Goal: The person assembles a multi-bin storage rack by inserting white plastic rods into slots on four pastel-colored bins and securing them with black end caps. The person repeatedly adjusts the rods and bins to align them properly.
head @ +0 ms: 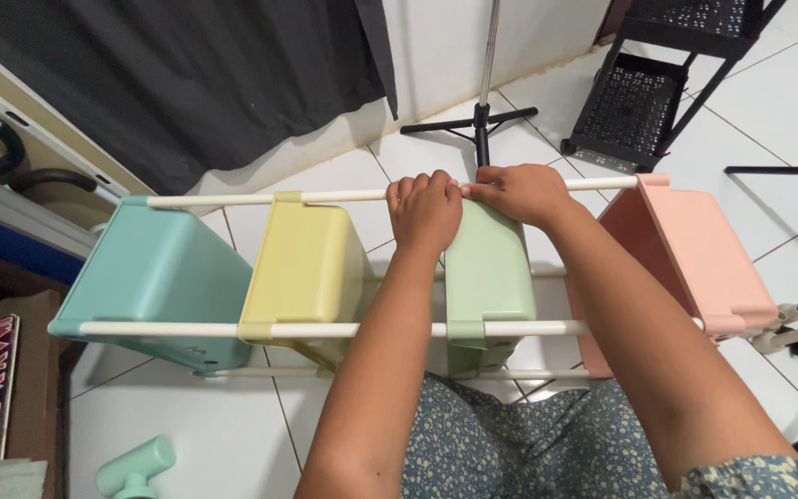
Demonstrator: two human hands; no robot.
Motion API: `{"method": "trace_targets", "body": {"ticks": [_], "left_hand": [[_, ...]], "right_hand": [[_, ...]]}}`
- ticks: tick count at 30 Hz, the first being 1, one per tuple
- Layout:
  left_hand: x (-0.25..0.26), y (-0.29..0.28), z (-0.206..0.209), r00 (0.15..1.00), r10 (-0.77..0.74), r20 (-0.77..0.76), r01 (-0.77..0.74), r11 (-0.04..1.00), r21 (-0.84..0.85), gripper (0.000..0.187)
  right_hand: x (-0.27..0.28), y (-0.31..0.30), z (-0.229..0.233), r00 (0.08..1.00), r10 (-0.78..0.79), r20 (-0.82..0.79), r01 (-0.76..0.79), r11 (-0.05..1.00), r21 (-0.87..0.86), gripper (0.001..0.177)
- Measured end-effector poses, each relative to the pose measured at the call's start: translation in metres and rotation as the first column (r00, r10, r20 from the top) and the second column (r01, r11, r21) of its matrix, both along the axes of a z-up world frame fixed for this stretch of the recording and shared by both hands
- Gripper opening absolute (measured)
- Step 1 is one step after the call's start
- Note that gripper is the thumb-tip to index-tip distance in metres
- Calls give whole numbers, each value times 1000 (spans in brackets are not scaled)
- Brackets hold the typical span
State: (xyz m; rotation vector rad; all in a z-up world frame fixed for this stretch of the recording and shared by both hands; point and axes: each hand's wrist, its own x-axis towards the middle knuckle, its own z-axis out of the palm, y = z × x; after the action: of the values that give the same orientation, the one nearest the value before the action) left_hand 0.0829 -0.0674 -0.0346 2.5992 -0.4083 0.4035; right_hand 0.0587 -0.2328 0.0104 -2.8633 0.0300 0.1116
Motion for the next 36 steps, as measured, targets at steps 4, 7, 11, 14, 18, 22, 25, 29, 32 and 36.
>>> {"method": "trace_targets", "body": {"ticks": [4, 7, 11, 14, 18, 22, 25, 29, 32, 36], "left_hand": [[0, 2, 1, 1000, -2, -5, 2, 1000, 10, 32], [1, 1, 1, 1000, -2, -13, 3, 1000, 7, 32], [1, 1, 1, 1000, 0, -7, 0, 1000, 11, 32], [1, 2, 2, 1000, 1, -19, -1, 1000, 19, 33], [1, 2, 1, 1000, -2, 9, 2, 1000, 4, 33], [1, 2, -1, 1000, 0, 10, 0, 1000, 8, 33], [3, 2, -2, 1000, 9, 7, -10, 1000, 30, 32], [5, 2, -3, 1000, -4, 25, 4, 1000, 3, 32], [1, 0, -3, 1000, -7, -10, 7, 1000, -1, 32], [-4, 1, 9, 1000, -23, -18, 22, 999, -46, 31]], "right_hand": [[5, 0, -4, 998, -55, 4, 55, 998, 16, 65], [7, -2, -9, 997, -83, 6, 83, 996, 15, 69], [7, -2, -12, 993, -106, 44, 104, 993, 50, 70], [7, -2, -13, 993, -109, 49, 106, 993, 57, 69], [7, -3, -14, 991, -113, 65, 110, 993, 52, 70], [9, -3, -17, 989, -132, 66, 128, 990, 56, 73], [10, -4, -18, 986, -138, 94, 132, 989, 74, 75], [10, -1, -17, 974, -149, 173, 140, 988, 60, 78], [7, -1, -14, 970, -138, 200, 125, 989, 76, 75], [2, -4, -7, 969, -75, 235, 48, 992, 120, 64]]}}
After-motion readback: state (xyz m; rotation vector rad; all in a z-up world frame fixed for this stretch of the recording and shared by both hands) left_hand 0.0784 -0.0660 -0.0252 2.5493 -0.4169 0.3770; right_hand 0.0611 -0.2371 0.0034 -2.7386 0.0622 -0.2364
